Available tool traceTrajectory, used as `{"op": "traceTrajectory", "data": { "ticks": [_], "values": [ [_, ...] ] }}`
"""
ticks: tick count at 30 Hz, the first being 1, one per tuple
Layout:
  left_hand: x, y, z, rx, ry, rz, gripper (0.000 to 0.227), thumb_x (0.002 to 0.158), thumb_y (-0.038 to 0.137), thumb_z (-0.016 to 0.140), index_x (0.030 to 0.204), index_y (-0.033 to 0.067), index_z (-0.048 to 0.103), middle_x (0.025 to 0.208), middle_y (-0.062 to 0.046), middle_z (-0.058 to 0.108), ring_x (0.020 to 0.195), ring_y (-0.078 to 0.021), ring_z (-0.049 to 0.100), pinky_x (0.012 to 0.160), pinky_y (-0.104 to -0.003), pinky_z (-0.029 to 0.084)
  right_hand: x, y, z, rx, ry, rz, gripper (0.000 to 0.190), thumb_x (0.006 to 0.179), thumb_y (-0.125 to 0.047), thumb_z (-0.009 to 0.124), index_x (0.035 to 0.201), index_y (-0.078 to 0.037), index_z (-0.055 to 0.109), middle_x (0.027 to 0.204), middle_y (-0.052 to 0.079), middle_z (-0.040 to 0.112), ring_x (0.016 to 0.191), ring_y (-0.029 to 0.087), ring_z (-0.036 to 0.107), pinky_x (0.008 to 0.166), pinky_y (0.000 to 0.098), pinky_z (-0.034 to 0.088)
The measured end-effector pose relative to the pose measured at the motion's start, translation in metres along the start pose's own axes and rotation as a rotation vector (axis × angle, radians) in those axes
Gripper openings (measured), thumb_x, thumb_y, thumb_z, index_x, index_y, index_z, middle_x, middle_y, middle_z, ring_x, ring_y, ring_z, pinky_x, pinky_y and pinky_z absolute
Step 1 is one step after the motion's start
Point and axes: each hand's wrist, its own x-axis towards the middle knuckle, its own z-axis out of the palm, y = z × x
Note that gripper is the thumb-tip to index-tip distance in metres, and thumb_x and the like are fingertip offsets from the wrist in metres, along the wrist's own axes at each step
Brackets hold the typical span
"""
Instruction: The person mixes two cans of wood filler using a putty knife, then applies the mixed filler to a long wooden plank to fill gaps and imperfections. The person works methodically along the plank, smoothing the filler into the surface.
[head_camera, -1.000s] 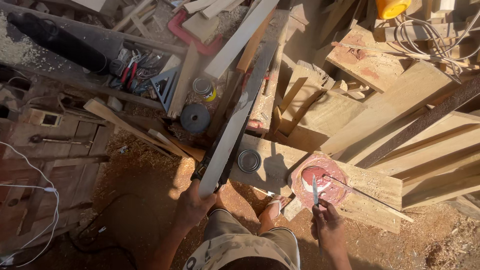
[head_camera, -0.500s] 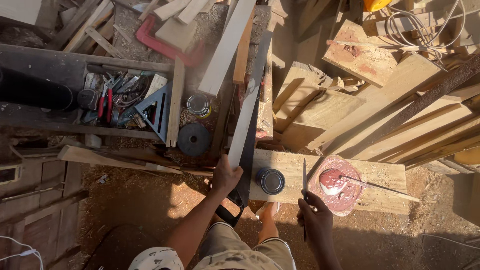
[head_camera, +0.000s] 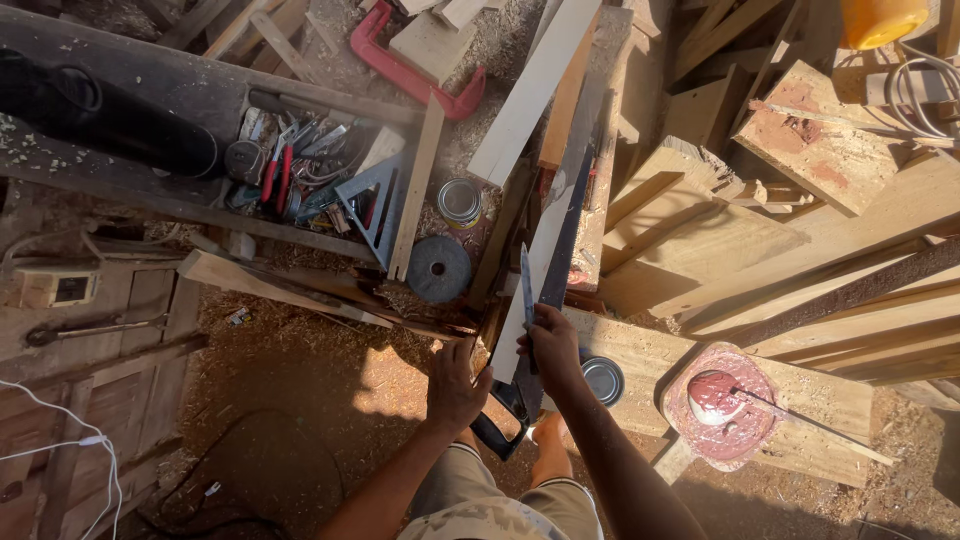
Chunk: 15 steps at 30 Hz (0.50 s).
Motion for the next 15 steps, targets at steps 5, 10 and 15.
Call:
{"op": "traceTrajectory", "data": {
  "ticks": [5,10,15],
  "values": [
    [-0.079,-0.097,-0.033,0.026,0.097,-0.191,0.047,0.087,0.024,0.069,0.126,0.0010,0.056,0.119,-0.020,0.058,0.110,-0.0389,0.057,0.093,-0.049,0.049,0.068,0.014,0.042,0.190,0.023,0.185,0.034,0.093,0.002,0.052,0.125,0.001,0.059,0.094,0.018,0.070,0.075,0.024,0.071,0.065,0.0362,0.060],
    [-0.179,-0.161,-0.045,0.218,-0.191,-0.739,0.039,0.089,0.029,0.068,0.122,0.0106,0.058,0.119,-0.015,0.059,0.108,-0.0329,0.062,0.093,-0.046,0.055,0.098,0.021,0.087,0.240,0.030,0.132,0.027,0.091,-0.001,0.063,0.117,0.000,0.066,0.092,0.008,0.070,0.073,0.017,0.067,0.062,0.0318,0.055],
    [-0.185,-0.180,-0.043,0.135,-0.399,-1.023,0.030,0.092,0.028,0.065,0.116,0.0093,0.062,0.111,-0.014,0.061,0.098,-0.0295,0.063,0.086,-0.043,0.056,0.140,0.002,0.128,0.200,0.058,0.018,0.024,0.088,-0.001,0.069,0.112,-0.001,0.071,0.088,0.007,0.069,0.067,0.013,0.058,0.057,0.0292,0.046]
  ]
}}
